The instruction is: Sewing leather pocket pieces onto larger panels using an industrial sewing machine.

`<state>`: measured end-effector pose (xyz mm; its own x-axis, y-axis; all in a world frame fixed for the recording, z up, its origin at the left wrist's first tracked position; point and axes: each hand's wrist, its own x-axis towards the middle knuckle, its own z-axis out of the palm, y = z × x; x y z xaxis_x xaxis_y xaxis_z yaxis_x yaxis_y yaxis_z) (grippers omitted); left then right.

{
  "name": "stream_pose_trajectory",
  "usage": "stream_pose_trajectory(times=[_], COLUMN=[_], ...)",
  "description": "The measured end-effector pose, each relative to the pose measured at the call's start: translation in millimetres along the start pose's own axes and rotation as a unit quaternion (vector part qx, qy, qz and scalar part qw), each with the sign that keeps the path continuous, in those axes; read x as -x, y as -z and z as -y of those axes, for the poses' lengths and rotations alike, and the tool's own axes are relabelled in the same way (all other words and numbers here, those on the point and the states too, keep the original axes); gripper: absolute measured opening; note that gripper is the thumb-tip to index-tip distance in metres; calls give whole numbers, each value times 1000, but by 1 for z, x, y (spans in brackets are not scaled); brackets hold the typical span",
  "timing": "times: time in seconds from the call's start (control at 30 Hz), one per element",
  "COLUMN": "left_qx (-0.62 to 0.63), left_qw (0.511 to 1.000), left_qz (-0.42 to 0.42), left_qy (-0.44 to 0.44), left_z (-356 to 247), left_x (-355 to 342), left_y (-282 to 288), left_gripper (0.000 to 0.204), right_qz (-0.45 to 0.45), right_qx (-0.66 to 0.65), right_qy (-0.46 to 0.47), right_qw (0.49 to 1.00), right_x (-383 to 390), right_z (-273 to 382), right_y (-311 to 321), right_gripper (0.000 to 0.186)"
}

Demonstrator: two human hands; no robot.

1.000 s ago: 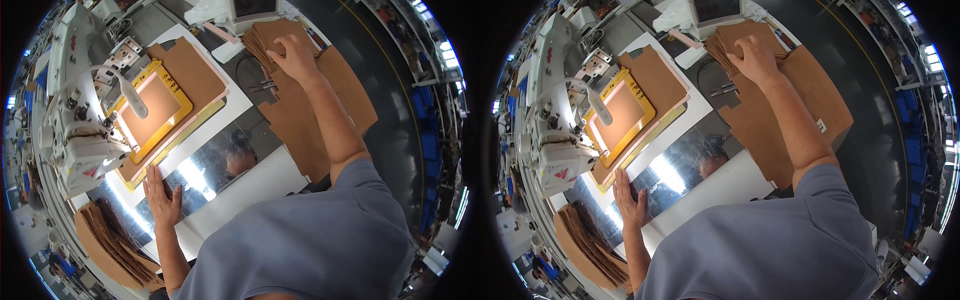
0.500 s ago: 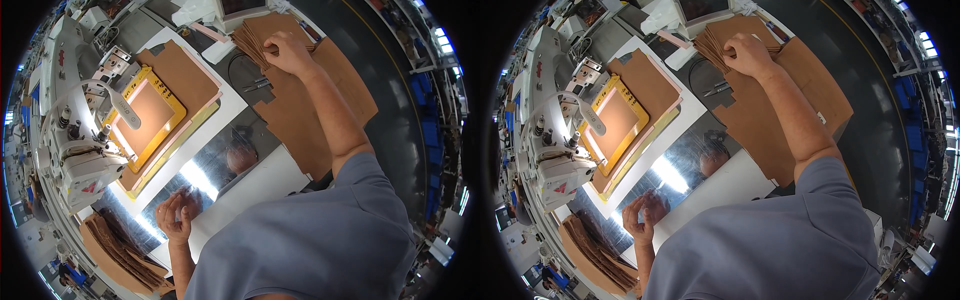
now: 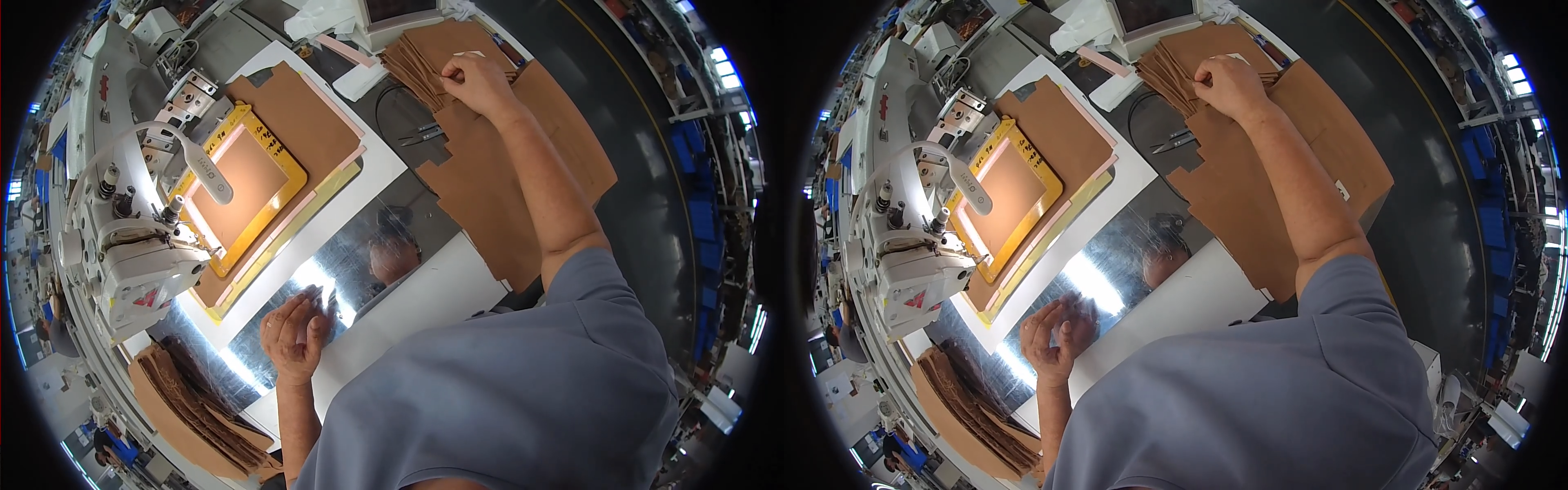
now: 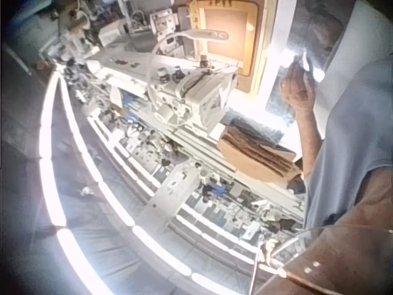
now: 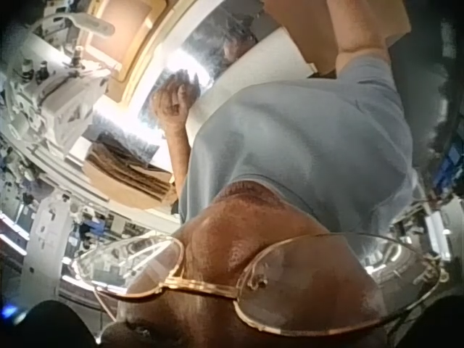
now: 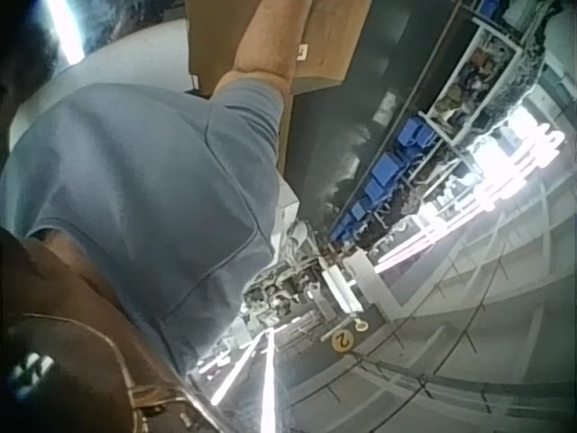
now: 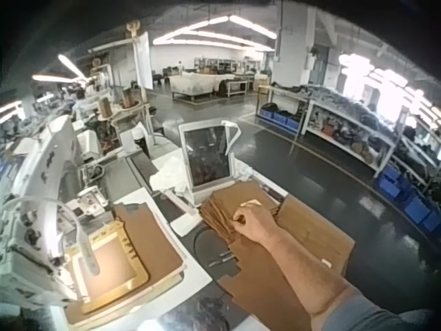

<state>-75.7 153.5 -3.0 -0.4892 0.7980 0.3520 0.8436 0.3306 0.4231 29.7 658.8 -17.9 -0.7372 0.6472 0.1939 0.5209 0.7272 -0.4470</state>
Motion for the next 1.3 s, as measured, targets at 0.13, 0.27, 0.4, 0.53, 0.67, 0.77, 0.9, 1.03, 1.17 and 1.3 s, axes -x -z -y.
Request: stream_pose_trajectory(times=[0.13,0.27,0.4,0.53,0.67,0.77,0.9,1.03,1.17,1.3], left_qx=[18,62,257,623,657,596,609,597,456,375], left_qw=[1000,998,953,682,638,684,681,689,751,797], left_qz=[-7,-2,8,-55,-44,-59,-95,-104,-72,-96], left_qy=[-4,29,159,380,400,416,396,397,472,463], left_z=[-5,-16,-30,-45,-6,1,18,35,50,74], left_x=[-7,-23,-54,-91,-84,-79,-73,-72,-69,-64], left_y=[-1,-2,-19,-48,-74,-66,-59,-43,-24,-20], left_gripper=[18,18,37,45,25,21,20,27,34,27], right_qz=[-16,-180,-169,-33,134,34,85,307,278,251], right_qx=[8,-96,-85,-195,-262,-212,-219,-310,-221,-275], right_qy=[8,20,135,300,367,334,321,182,294,379], right_qw=[1000,979,973,933,882,918,918,881,887,847], right_x=[-2,5,43,89,97,58,30,-2,-35,-61], right_z=[-5,3,96,178,213,208,212,225,255,283], right_y=[7,21,40,-2,-44,-85,-104,-131,-140,-184], right_gripper=[17,13,11,12,22,28,31,32,29,28])
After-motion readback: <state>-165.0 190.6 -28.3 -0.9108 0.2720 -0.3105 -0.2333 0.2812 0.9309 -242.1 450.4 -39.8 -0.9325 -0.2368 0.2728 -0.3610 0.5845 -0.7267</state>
